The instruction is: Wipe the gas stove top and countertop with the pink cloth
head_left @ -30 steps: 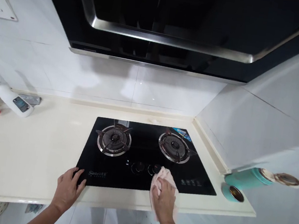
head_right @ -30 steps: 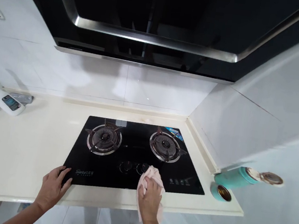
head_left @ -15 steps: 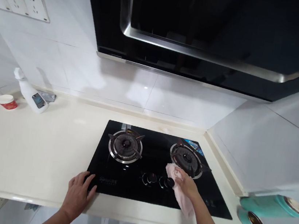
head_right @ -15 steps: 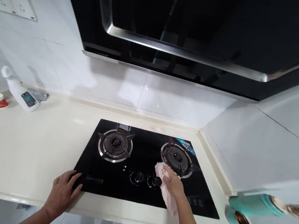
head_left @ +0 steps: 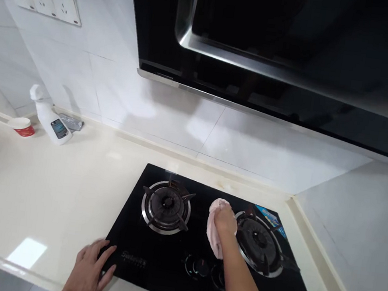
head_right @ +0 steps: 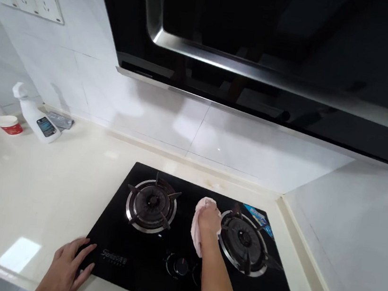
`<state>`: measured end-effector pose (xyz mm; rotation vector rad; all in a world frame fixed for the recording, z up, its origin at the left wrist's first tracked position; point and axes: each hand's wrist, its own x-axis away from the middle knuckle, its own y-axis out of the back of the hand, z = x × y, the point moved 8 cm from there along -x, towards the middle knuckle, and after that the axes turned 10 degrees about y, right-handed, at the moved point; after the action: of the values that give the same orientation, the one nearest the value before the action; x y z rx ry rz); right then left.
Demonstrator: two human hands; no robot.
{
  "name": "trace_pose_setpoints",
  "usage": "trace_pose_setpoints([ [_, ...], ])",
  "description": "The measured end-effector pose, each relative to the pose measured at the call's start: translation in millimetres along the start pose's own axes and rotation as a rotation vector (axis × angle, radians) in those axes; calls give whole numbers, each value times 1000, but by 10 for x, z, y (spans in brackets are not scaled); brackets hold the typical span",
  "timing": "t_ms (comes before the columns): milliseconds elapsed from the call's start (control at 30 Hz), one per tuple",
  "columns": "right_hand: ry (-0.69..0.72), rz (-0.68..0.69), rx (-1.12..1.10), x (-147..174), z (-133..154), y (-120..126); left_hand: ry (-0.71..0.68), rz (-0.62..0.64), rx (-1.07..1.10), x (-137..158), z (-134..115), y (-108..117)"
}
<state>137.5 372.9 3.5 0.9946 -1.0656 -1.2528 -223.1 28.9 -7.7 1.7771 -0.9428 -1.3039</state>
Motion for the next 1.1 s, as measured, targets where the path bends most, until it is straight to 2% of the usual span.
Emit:
trace_pose_setpoints([
  [133,-19,12,37,-419,110,65,-11,7,-14,-15,-37,35],
  [233,129,39,37,-560,378,68,-7,11,-10,-27,-54,61],
  [300,279,77,32,-495,571,29,2,16,-2,-36,-59,78],
  [400,476,174,29,-152,690,-54,10,36,8,-46,-74,82],
  [600,749,360,40,888,621,-73,39,54,40,-39,-80,54],
  [767,969,320,86,1564,1029,-112,50,64,45,-16,-73,39],
  [867,997,263,132,1785,1221,-204,43,50,44,-16,-81,61],
  [967,961,213,161,1888,1256,-296,44,47,51,-24,-86,81],
  [1100,912,56,185,2005,1286,-356,54,68,42,-33,-79,66],
])
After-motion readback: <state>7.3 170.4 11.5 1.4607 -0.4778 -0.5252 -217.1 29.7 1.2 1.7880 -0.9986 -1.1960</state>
